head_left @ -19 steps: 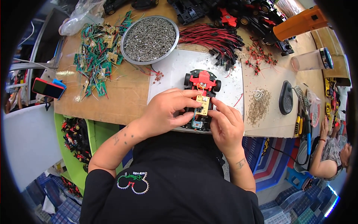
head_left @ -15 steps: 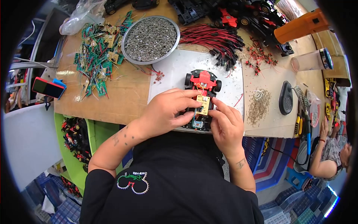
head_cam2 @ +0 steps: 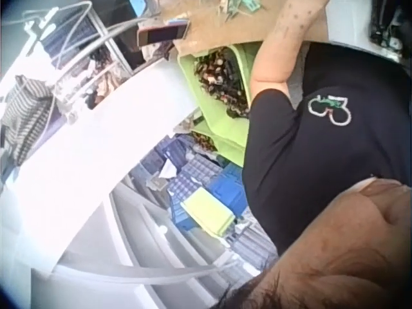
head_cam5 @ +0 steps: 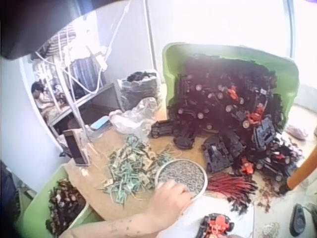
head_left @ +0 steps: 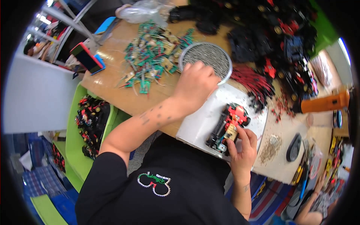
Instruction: The person assembles an electronic toy car by soldering internal wires and a circuit board, then securing plastic toy parts to the toy car chassis with screws using an electric screwdriver.
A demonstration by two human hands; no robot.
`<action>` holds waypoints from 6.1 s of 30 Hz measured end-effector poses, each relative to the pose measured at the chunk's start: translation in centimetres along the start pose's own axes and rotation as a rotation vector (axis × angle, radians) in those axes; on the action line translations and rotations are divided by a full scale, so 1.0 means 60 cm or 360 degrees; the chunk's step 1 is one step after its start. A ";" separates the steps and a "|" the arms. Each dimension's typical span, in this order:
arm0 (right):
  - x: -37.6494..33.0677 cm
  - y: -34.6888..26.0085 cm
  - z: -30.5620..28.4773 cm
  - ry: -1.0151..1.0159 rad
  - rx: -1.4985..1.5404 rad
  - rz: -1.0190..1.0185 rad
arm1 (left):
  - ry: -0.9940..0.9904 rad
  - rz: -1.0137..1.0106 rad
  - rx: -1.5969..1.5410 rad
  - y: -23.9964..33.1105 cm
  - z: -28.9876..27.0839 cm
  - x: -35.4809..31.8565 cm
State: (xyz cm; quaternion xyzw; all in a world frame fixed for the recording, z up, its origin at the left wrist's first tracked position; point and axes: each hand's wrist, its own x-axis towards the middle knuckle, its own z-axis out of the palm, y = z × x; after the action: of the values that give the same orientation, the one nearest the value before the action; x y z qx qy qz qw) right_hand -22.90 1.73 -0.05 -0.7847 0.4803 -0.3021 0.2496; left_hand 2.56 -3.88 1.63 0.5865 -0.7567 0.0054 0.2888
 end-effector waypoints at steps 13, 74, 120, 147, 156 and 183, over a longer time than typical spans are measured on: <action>-0.005 0.006 0.002 -0.0048 -0.0010 0.0022 | 0.0337 0.0102 0.0658 -0.045 0.030 0.013; 0.104 -0.094 -0.103 0.0314 0.1879 -0.0423 | 0.0069 0.0349 -0.0118 0.153 0.041 -0.082; 0.120 -0.102 -0.091 0.0093 0.1830 -0.0490 | -0.0104 0.0351 -0.0385 0.126 0.028 -0.081; 0.141 -0.095 -0.060 0.0272 0.1770 -0.0426 | -0.0050 0.0404 -0.0117 0.152 0.033 -0.115; 0.156 -0.093 -0.052 0.0197 0.1670 -0.0433 | -0.0070 0.0446 -0.0216 0.146 0.041 -0.110; 0.160 -0.046 -0.098 0.0395 0.1942 -0.0187 | 0.0299 -0.1026 0.1208 -0.044 -0.387 -0.336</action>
State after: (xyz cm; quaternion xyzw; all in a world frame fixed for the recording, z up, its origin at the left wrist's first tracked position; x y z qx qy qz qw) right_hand -21.99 -6.41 8.15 -0.4851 0.2027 -0.6242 0.5779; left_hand 17.80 21.16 11.16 0.8509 -0.4526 0.2434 0.1090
